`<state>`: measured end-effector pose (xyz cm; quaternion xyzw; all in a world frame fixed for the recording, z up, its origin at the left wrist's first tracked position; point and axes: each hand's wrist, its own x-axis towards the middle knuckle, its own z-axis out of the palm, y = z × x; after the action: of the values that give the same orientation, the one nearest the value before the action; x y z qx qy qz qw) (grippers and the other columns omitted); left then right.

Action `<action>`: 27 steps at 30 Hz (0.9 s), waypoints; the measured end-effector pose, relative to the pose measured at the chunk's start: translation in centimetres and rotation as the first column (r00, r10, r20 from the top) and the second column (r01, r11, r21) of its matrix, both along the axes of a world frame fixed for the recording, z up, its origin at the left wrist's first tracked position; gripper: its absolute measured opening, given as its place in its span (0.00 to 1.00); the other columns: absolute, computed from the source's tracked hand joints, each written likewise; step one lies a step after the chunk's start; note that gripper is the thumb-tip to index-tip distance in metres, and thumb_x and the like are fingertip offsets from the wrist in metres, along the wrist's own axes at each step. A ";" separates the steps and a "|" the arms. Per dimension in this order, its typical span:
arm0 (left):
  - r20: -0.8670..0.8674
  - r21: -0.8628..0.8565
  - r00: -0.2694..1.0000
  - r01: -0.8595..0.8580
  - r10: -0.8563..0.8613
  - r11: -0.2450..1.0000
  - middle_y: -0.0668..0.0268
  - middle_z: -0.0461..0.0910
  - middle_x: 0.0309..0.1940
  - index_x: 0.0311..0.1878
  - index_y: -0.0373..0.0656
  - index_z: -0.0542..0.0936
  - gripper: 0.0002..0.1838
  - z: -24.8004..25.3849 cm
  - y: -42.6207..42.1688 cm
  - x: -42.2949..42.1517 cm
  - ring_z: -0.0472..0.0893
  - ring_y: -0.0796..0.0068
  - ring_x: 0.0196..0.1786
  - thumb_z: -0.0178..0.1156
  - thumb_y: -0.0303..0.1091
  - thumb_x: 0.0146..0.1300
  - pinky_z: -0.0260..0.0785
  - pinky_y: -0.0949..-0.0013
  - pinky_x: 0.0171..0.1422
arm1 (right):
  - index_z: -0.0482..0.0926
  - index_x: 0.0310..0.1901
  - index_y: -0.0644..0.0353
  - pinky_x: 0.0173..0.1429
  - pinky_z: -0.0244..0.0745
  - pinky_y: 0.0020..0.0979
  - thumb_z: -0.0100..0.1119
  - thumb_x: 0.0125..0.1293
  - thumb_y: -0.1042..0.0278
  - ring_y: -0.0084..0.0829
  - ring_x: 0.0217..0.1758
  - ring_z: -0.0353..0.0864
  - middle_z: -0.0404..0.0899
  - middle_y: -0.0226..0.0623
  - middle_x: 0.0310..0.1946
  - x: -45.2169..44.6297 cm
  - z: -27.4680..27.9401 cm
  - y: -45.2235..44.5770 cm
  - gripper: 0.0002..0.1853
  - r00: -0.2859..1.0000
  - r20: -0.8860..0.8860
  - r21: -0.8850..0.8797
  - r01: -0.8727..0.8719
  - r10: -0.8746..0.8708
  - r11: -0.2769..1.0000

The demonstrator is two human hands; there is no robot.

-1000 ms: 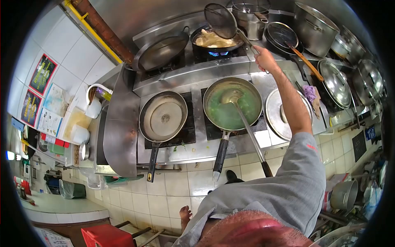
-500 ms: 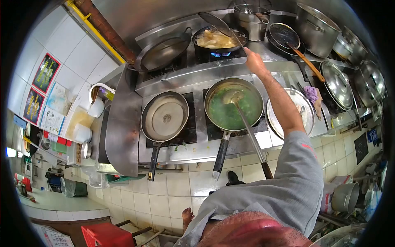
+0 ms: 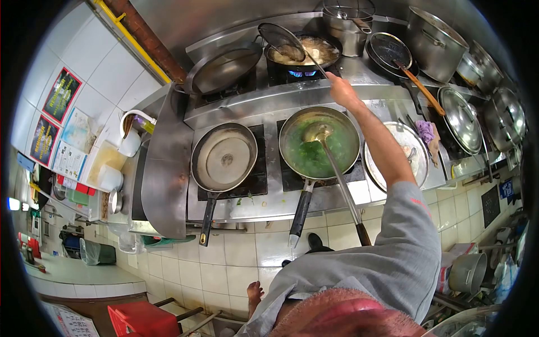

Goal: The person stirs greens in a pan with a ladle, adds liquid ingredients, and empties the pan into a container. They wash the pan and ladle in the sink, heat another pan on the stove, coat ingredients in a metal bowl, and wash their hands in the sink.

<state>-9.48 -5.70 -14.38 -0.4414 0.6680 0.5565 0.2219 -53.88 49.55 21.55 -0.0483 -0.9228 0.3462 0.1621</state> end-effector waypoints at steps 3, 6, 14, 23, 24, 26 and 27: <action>0.026 -0.017 0.998 -0.056 0.057 0.998 0.63 0.74 0.33 0.51 0.34 0.69 0.23 0.2 0.4 -0.9 0.74 0.72 0.30 0.58 0.38 0.56 0.69 0.72 0.24 | 0.66 0.57 0.58 0.45 0.69 0.45 0.43 0.57 0.78 0.52 0.42 0.76 0.77 0.56 0.35 -2.5 -1.0 -0.1 0.23 0.999 -0.047 0.181 0.033 -0.025 0.983; -0.028 -0.017 0.997 -0.070 0.070 0.997 0.63 0.74 0.34 0.51 0.35 0.69 0.22 0.8 0.6 -1.0 0.74 0.72 0.30 0.58 0.38 0.56 0.68 0.73 0.24 | 0.65 0.58 0.57 0.48 0.68 0.45 0.42 0.56 0.79 0.52 0.44 0.75 0.77 0.55 0.37 -4.0 -1.1 -0.6 0.24 0.995 0.057 0.184 0.067 -0.079 0.981; 0.041 0.043 0.998 -0.048 0.046 0.998 0.64 0.74 0.31 0.52 0.34 0.68 0.24 -0.2 -0.6 0.0 0.73 0.73 0.25 0.58 0.37 0.56 0.67 0.71 0.21 | 0.65 0.57 0.59 0.13 0.65 0.33 0.41 0.54 0.81 0.31 0.11 0.71 0.73 0.40 0.14 -5.4 1.0 -2.1 0.26 0.988 0.100 -0.208 0.135 -0.116 0.969; 0.019 0.018 0.997 -0.074 0.074 0.997 0.65 0.75 0.33 0.51 0.35 0.69 0.21 1.1 0.0 -0.6 0.72 0.75 0.26 0.57 0.36 0.58 0.67 0.71 0.22 | 0.67 0.57 0.59 0.12 0.64 0.32 0.41 0.55 0.80 0.29 0.11 0.70 0.73 0.41 0.16 -7.8 0.4 -2.4 0.24 0.984 0.134 -0.326 0.156 -0.117 0.932; 0.018 0.018 0.997 -0.074 0.073 0.997 0.65 0.75 0.33 0.51 0.35 0.69 0.21 1.5 0.3 -1.0 0.72 0.75 0.26 0.57 0.36 0.58 0.67 0.71 0.22 | 0.67 0.56 0.59 0.12 0.64 0.32 0.41 0.55 0.81 0.28 0.11 0.70 0.72 0.41 0.16 -7.5 0.5 -3.1 0.24 0.986 0.133 -0.346 0.145 -0.104 0.927; -0.060 0.021 0.993 -0.101 0.102 0.995 0.66 0.74 0.31 0.51 0.36 0.69 0.21 1.9 0.7 -1.4 0.72 0.76 0.26 0.57 0.37 0.58 0.67 0.72 0.23 | 0.68 0.56 0.59 0.11 0.63 0.31 0.41 0.56 0.80 0.27 0.11 0.69 0.72 0.39 0.16 -7.4 0.4 -3.6 0.23 0.986 0.136 -0.403 0.139 -0.091 0.904; -0.061 0.021 0.993 -0.103 0.104 0.994 0.66 0.74 0.31 0.51 0.36 0.69 0.21 1.4 0.6 -1.5 0.72 0.76 0.26 0.57 0.37 0.58 0.67 0.72 0.23 | 0.68 0.56 0.59 0.11 0.63 0.31 0.41 0.56 0.80 0.27 0.11 0.69 0.72 0.39 0.16 -7.1 0.4 -3.5 0.23 0.987 0.136 -0.404 0.137 -0.089 0.905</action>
<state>-10.99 -5.13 -12.96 -0.4559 0.6457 0.5867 0.1761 -60.95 46.06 21.99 -0.1546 -0.8325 0.5194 0.1153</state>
